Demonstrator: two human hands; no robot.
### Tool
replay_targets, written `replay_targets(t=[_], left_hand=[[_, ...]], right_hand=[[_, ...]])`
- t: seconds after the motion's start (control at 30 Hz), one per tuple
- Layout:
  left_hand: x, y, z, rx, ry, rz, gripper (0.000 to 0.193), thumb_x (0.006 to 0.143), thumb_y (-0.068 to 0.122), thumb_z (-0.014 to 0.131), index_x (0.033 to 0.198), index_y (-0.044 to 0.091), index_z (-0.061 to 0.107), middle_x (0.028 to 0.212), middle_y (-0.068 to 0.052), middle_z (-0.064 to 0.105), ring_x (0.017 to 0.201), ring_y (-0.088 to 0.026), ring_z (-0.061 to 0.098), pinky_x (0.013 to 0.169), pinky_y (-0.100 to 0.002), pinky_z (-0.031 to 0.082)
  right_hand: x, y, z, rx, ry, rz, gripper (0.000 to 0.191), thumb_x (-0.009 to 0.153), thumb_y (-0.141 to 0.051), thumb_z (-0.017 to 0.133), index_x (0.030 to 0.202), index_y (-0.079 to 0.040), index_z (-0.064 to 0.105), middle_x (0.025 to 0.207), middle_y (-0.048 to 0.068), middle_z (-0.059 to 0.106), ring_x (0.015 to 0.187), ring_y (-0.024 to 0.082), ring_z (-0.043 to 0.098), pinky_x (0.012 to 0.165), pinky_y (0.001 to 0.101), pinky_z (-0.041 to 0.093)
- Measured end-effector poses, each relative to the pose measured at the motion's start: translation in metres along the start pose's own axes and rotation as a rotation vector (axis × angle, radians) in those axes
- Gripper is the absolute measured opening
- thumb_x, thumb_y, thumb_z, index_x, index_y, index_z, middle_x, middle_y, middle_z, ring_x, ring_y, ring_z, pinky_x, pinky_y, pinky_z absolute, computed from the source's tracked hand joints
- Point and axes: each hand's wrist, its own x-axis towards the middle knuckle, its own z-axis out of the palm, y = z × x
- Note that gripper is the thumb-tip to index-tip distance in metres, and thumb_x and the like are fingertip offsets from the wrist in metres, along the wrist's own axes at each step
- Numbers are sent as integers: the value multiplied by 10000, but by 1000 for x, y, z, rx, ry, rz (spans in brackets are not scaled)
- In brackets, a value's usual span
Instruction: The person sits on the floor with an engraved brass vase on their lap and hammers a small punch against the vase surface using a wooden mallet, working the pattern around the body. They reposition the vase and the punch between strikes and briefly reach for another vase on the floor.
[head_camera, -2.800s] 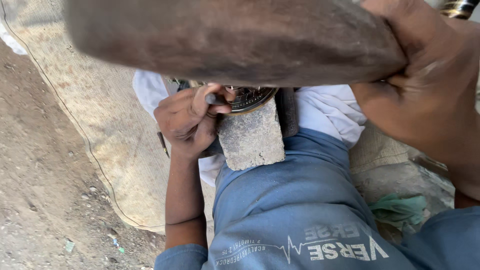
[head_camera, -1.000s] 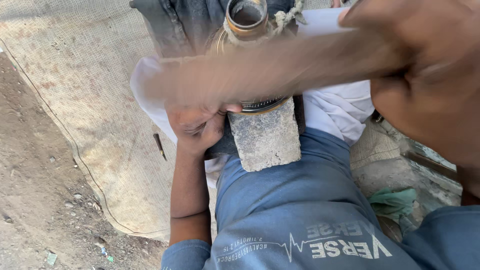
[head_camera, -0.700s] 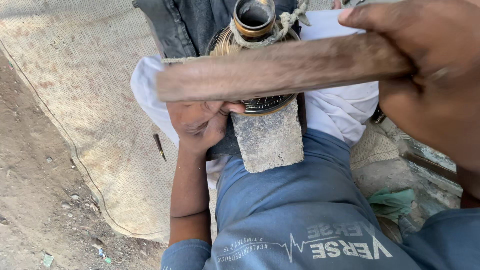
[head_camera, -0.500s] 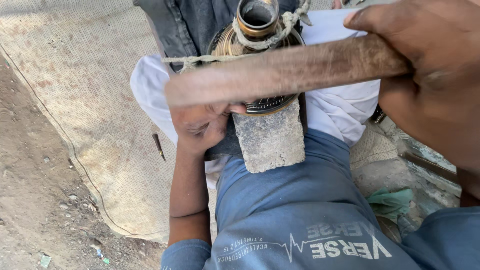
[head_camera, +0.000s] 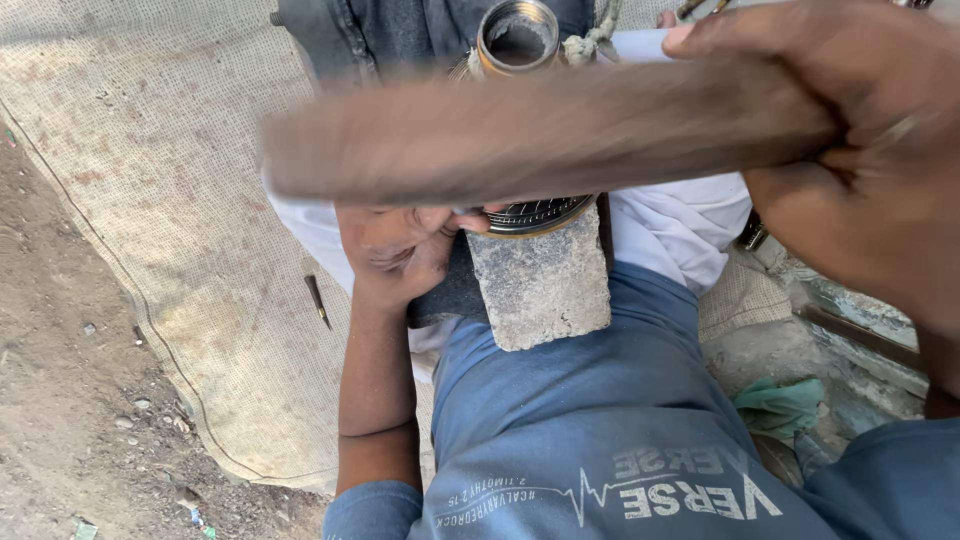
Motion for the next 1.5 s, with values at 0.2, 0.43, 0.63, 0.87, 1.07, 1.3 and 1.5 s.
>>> replay_targets(t=[0.2, 0.43, 0.63, 0.87, 1.07, 1.3, 1.5], left_hand=[[-4, -2, -2, 15, 29, 17, 294, 942, -128, 636, 1129, 92, 686, 931, -60, 782, 899, -190, 783, 867, -302, 625], [-17, -4, -1, -99, 51, -45, 350, 1021, -47, 661, 1287, 177, 692, 986, -64, 781, 891, -198, 784, 917, -343, 635], [-2, -2, 1, -144, 53, -35, 282, 1034, -68, 662, 1253, 107, 678, 1021, -163, 758, 952, -247, 786, 839, -342, 670], [1, -1, -5, -178, 0, -52, 267, 1035, -81, 624, 1249, 62, 693, 1050, -166, 760, 931, -222, 785, 824, -316, 654], [3, -7, -8, 52, -3, -34, 138, 946, -42, 698, 1063, 19, 737, 864, -123, 773, 859, -210, 773, 788, -349, 626], [-1, -7, -7, -228, 16, -82, 115, 987, -69, 627, 1027, -30, 727, 921, -143, 756, 899, -225, 767, 852, -370, 652], [-1, -5, -5, -294, 68, -136, 99, 1037, -56, 636, 1080, -18, 717, 981, -148, 757, 915, -240, 774, 817, -342, 659]], right_hand=[[2, -2, 1, 35, -14, 73, 499, 785, 201, 641, 1266, 71, 628, 1107, 242, 696, 980, 305, 716, 792, 383, 568], [9, -7, 1, 65, 32, 69, 439, 819, 119, 699, 1243, 54, 606, 1100, 219, 695, 1014, 292, 711, 858, 373, 577], [7, -6, -1, -245, -48, 14, 428, 767, 140, 750, 1178, 62, 661, 1061, 229, 722, 1007, 327, 718, 878, 387, 566], [5, -1, 6, 90, -7, 101, 400, 908, 136, 679, 1286, 28, 607, 1165, 198, 693, 1070, 278, 716, 928, 350, 586], [-4, 9, 6, -90, -21, -14, 454, 825, 183, 623, 1264, 67, 618, 1139, 245, 685, 1057, 316, 703, 902, 386, 584], [1, 4, 13, 5, 36, 108, 378, 901, 105, 670, 1275, 70, 626, 1129, 225, 696, 1033, 271, 702, 873, 367, 580], [18, -8, 5, -41, 21, 86, 318, 860, 120, 712, 1174, 76, 681, 1022, 219, 716, 947, 279, 715, 809, 381, 580]])
